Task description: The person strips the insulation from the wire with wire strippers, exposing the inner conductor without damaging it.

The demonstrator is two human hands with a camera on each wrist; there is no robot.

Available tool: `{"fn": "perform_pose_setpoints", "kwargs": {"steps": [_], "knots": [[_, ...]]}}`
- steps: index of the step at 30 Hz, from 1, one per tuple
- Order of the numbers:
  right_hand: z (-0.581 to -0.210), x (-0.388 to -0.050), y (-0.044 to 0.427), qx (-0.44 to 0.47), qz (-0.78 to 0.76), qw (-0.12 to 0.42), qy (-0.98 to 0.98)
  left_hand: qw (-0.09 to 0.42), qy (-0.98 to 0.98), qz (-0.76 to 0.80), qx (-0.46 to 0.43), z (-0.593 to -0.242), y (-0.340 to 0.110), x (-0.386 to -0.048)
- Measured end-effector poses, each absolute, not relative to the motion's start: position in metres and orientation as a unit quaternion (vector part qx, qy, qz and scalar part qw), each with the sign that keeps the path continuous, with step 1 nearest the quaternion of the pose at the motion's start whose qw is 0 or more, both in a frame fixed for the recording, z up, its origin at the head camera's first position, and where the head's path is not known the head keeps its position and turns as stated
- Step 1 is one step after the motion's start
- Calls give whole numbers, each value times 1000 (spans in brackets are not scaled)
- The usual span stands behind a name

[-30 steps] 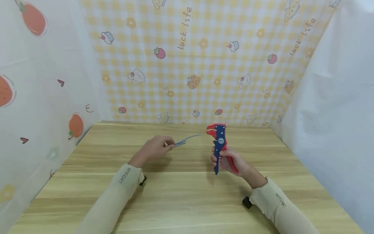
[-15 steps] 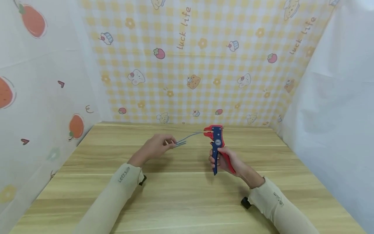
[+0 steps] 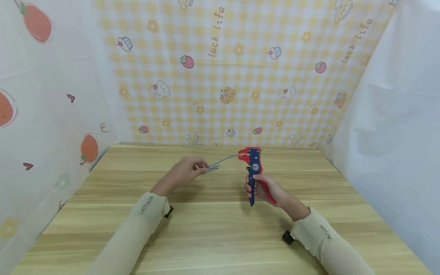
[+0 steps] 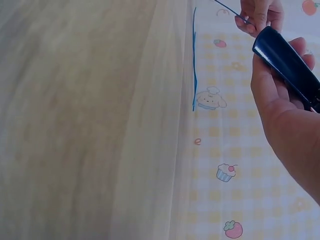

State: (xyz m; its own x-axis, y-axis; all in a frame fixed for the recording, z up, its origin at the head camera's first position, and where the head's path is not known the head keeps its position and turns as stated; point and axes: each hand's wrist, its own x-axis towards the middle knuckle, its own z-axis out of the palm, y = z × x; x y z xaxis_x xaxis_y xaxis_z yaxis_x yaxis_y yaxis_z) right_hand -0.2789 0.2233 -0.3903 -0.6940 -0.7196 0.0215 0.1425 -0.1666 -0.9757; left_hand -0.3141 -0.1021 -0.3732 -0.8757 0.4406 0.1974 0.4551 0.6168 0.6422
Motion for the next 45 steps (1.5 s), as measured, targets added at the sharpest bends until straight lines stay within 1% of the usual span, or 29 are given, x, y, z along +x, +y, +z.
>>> {"fn": "perform_pose_setpoints", "kwargs": {"steps": [12,26,45], "knots": [[-391,-281,219,-261,-722,305,564,17,-888,-364,-282,-374,-105,-316],[-391,-282,217,-247,-720,303,573,9,-887,-369,-278,-372,-105,-315],[-391,-281,216,-248,-725,302,568,5,-880,-378,-286,-377,-106,-317]]}}
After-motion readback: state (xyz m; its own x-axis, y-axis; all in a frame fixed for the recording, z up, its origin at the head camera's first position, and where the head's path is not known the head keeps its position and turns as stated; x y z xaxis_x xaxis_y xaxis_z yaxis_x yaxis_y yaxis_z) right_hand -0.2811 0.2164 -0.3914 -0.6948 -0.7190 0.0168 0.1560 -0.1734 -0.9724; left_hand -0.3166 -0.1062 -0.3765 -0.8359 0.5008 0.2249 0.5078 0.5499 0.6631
